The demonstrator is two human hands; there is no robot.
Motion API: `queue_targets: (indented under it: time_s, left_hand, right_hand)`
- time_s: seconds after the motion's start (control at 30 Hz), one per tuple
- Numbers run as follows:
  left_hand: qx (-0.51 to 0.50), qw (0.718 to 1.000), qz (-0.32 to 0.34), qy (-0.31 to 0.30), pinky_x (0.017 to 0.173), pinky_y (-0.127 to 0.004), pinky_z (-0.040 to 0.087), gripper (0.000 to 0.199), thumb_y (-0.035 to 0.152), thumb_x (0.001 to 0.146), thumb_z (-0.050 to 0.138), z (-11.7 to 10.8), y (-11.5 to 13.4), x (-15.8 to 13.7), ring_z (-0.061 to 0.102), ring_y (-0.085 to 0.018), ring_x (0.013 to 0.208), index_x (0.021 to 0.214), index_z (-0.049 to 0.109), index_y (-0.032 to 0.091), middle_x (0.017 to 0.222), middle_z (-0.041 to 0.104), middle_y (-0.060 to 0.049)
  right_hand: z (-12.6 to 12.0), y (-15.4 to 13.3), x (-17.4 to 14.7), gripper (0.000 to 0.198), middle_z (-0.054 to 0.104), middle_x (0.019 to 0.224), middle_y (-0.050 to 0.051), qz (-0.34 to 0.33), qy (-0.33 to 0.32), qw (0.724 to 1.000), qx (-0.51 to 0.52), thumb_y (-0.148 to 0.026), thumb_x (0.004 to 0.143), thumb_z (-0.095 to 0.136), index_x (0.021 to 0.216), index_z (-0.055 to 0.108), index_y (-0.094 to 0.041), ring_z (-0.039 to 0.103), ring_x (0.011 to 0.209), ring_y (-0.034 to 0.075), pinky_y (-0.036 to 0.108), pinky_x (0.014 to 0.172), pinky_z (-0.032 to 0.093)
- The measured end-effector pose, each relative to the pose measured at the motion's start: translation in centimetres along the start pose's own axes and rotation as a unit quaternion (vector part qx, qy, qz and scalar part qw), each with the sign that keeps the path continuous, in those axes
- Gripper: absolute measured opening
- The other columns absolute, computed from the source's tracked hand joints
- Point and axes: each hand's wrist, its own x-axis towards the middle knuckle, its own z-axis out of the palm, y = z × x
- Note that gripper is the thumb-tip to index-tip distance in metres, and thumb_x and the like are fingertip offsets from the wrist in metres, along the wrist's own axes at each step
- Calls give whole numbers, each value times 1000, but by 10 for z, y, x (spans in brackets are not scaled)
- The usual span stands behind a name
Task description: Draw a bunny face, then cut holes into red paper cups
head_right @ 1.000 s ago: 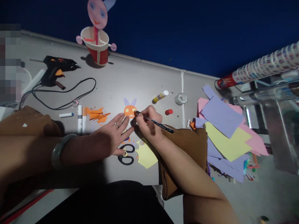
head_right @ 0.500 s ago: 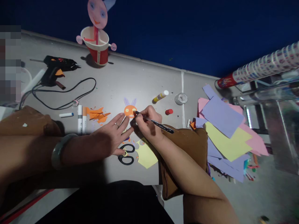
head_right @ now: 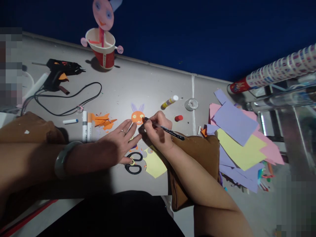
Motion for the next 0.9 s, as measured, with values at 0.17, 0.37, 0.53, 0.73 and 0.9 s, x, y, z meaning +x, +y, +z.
queue_targets:
  time_s: [0.17, 0.37, 0.53, 0.73, 0.9]
  left_hand:
    - [-7, 1000, -3, 5, 120, -51, 22, 102, 80, 74, 58, -1, -1, -1, 50, -40, 136, 142, 50, 6, 146, 50, -29]
    - [-6, 1000, -4, 13, 120, -51, 24, 102, 81, 72, 59, -3, 0, -1, 50, -40, 135, 140, 51, 5, 146, 50, -29]
    - [-16, 1000, -4, 5, 119, -52, 24, 99, 80, 74, 59, -5, -1, -1, 49, -41, 137, 141, 51, 7, 147, 48, -29]
    - [5, 1000, -4, 15, 121, -51, 21, 100, 79, 75, 58, -6, -4, -3, 49, -38, 136, 144, 48, 7, 140, 57, -25]
    - [33, 999, -2, 19, 120, -52, 20, 104, 83, 75, 53, 1, -7, -3, 55, -38, 129, 147, 43, 9, 135, 61, -23]
  right_hand:
    - [0, 0, 0, 14, 54, 54, -6, 3, -1, 1000, 3, -17, 75, 56, 68, 46, -23, 49, 48, 11, 26, 49, 40]
    - [0, -2, 0, 14, 54, 54, -6, 2, 0, 1000, 3, -17, 76, 57, 68, 47, -23, 49, 48, 11, 26, 49, 42]
    - [1, 5, -3, 13, 54, 58, -6, 21, 33, 998, 45, -19, 79, 58, 72, 48, -23, 54, 52, 12, 28, 52, 46]
    - [3, 20, -7, 9, 58, 68, -3, 10, 68, 994, 88, -20, 83, 58, 79, 51, -23, 61, 62, 15, 31, 59, 50]
    - [4, 22, -8, 8, 58, 69, -3, 3, 82, 993, 88, -20, 83, 59, 82, 52, -24, 62, 65, 15, 32, 61, 51]
